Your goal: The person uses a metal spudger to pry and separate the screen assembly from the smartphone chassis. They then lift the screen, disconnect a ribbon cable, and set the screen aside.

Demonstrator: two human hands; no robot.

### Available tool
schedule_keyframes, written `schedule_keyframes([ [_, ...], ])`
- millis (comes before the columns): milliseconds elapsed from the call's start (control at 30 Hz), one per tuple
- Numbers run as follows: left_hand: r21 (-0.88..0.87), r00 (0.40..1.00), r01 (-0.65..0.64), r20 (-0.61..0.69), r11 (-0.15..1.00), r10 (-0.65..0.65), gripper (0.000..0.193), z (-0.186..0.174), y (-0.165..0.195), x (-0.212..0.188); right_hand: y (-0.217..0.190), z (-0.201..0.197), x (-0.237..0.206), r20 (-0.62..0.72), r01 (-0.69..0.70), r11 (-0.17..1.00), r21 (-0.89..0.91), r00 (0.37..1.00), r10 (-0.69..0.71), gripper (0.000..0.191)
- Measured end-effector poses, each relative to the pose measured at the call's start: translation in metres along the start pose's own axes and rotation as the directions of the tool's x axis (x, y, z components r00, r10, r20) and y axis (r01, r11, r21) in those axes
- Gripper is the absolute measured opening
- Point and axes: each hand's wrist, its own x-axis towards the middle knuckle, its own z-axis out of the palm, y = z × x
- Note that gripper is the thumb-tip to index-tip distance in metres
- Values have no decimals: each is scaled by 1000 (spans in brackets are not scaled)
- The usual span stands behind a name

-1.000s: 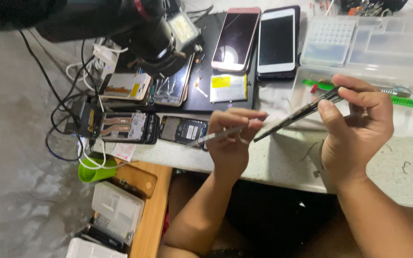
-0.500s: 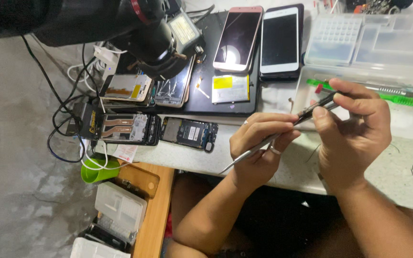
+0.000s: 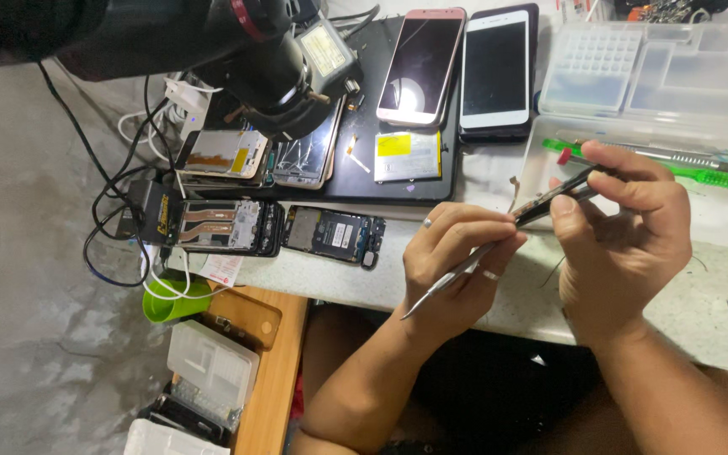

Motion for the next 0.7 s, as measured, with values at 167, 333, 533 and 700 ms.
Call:
schedule_keyframes([
  [167, 48, 999, 0, 33, 999, -1, 20, -11, 3, -4, 2, -1, -1, 14, 20, 1000, -13, 1000, -20, 27],
  [333, 56, 999, -9, 47, 998, 6, 20, -17, 5, -6, 4, 0, -6, 36, 39, 999, 4, 999, -39, 26],
  [533, 85, 998, 5, 55, 996, -10, 19, -17, 8, -6, 5, -1, -6, 61, 81, 996, -22, 995, -79, 27],
  [700, 99, 998, -15, 59, 995, 9, 19, -15, 10, -5, 5, -3, -3, 87, 98, 994, -40, 992, -95, 25],
])
